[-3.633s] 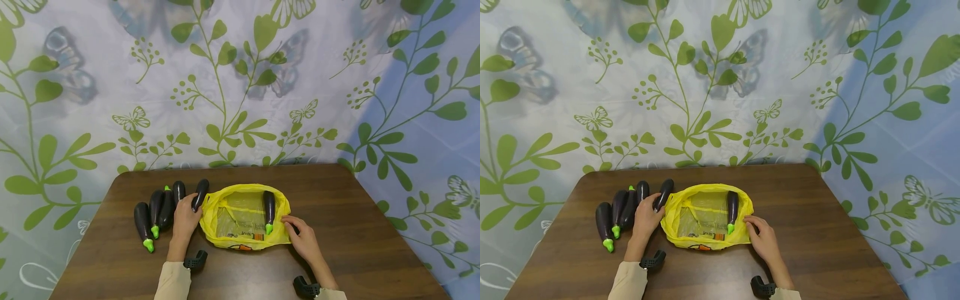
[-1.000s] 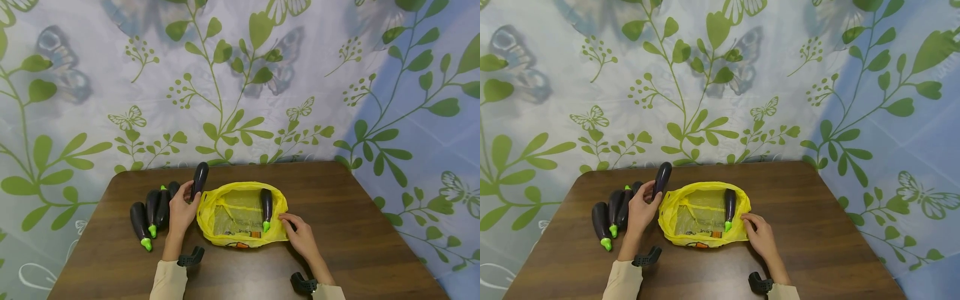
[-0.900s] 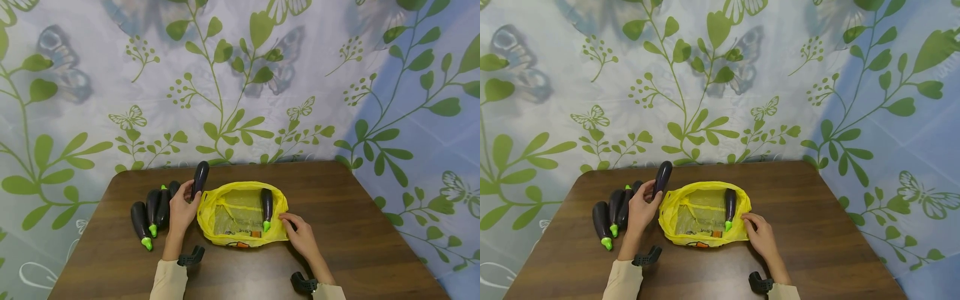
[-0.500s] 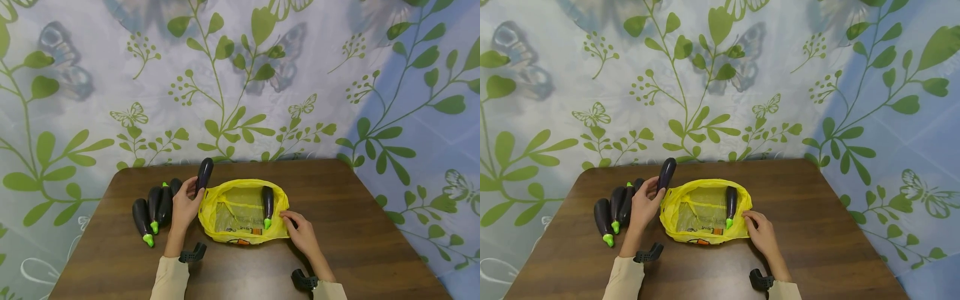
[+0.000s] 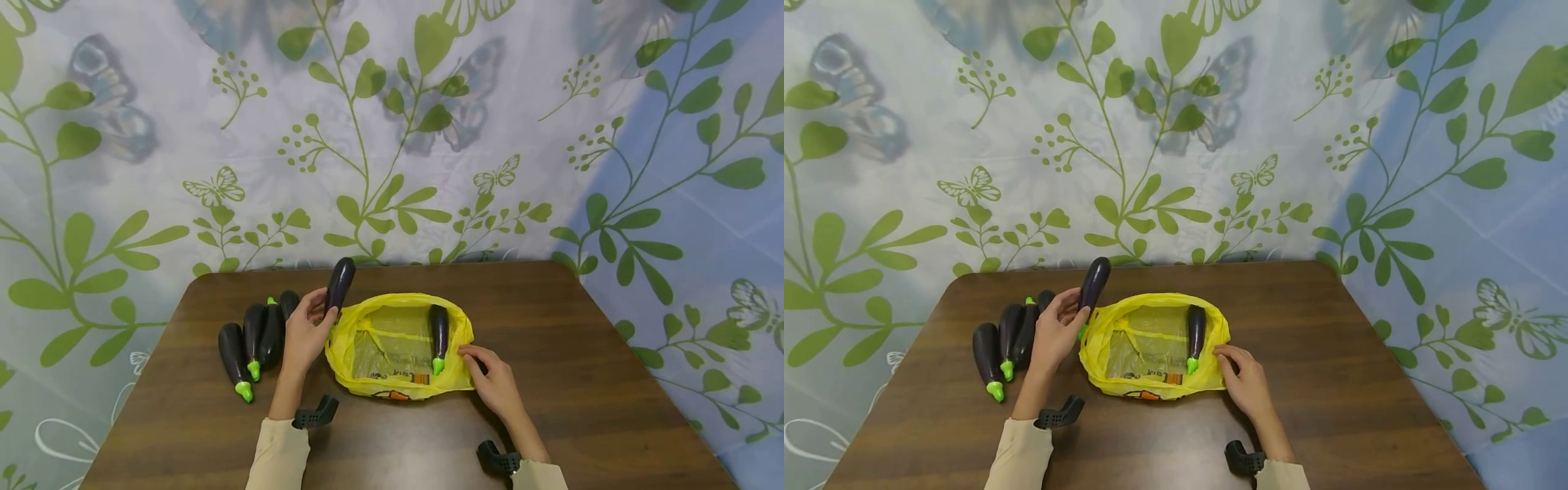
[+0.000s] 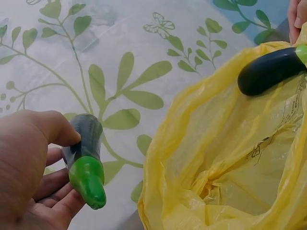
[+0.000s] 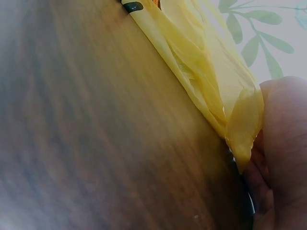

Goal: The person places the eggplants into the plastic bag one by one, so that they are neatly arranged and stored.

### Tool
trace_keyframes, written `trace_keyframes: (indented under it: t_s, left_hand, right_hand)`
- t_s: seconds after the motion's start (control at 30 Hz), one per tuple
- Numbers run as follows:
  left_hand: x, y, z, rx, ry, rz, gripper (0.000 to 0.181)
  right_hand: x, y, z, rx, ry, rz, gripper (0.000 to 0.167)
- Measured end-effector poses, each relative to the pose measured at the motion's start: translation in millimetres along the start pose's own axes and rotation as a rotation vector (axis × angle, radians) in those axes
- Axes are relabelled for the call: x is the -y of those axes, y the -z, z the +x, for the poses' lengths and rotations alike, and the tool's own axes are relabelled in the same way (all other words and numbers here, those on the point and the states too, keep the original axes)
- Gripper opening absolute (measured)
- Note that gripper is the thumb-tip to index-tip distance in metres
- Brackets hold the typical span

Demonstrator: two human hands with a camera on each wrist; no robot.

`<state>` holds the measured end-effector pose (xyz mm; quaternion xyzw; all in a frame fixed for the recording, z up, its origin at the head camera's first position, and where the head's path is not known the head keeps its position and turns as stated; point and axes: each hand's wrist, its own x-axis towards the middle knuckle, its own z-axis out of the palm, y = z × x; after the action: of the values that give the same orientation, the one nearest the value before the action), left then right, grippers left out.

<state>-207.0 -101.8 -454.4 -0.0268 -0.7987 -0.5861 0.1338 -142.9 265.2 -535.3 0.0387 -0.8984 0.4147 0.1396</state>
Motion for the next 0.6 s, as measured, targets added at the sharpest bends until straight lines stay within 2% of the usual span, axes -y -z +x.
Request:
trace_keyframes:
  t_s: [0.37, 0.6]
  left_hand:
    - [-6.0, 2.8, 3.1, 0.045, 0.008, -0.069, 0.046]
    - [-8.2, -0.7, 1.5, 0.089, 0.039, -0.111, 0.048]
  right_hand:
    - [-0.8, -1.1, 3.4, -0.013, 0.003, -0.005, 0.02]
    - [0.6, -1.1, 0.6, -0.026, 0.017, -0.022, 0.019]
